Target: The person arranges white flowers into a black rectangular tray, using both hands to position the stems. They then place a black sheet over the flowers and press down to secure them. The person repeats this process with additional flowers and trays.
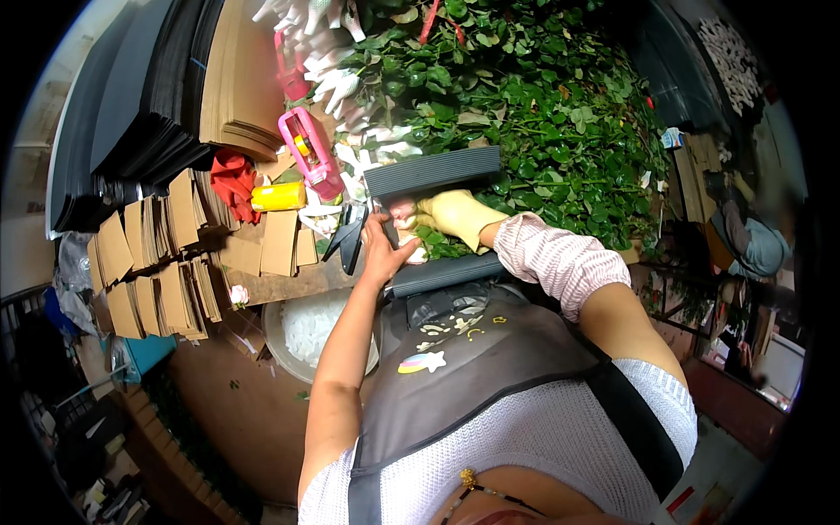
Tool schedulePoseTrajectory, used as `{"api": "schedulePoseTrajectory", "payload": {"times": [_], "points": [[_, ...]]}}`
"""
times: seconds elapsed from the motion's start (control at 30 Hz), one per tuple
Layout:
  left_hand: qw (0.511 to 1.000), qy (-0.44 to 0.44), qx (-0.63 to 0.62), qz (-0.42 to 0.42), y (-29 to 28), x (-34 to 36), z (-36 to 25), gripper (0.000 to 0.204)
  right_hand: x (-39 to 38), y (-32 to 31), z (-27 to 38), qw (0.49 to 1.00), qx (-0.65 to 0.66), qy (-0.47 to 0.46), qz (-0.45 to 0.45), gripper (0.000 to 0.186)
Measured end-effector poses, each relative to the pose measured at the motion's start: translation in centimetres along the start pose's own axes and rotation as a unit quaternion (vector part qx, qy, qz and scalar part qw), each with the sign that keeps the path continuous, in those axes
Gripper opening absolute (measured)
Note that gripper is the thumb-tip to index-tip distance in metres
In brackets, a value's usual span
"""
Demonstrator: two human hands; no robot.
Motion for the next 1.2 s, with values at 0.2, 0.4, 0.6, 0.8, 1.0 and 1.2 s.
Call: {"api": "schedulePoseTrajectory", "payload": {"times": [0.2,0.4,0.6,0.8,1.0,1.2], "points": [[0.999,0.0,0.034,-0.015,0.3,-0.4,0.3,0.069,-0.4,1.3,-0.2,0.996,-0.024,-0.061,-0.057,0.028],[0.997,-0.075,-0.015,-0.006,0.5,0.7,2.0,0.058,-0.7,0.8,1.7,0.995,-0.078,-0.058,0.029,0.028],[0.993,-0.04,0.016,-0.114,0.3,0.7,1.0,0.041,-1.9,-3.1,3.7,0.998,-0.054,-0.026,0.022,0.034],[0.992,0.0,0.024,-0.127,0.3,0.5,0.7,0.064,0.6,0.4,-1.6,0.997,0.038,0.025,-0.057,0.023],[0.993,0.007,0.018,-0.116,0.2,0.6,0.3,0.075,0.4,-0.5,-1.0,0.996,0.029,-0.034,-0.076,0.027],[0.996,-0.082,0.019,-0.043,0.5,3.1,1.8,0.057,1.5,1.4,-0.5,0.998,-0.054,-0.037,-0.015,0.027]]}}
Point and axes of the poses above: each hand's wrist, its own x-axis towards the middle knuckle, its own y-axis out of the palm, z = x × y, the point moved 8 cm from there along x, towards the middle knuckle, and after that the axes turned 2 degrees about -y, right-handed, at the moved point
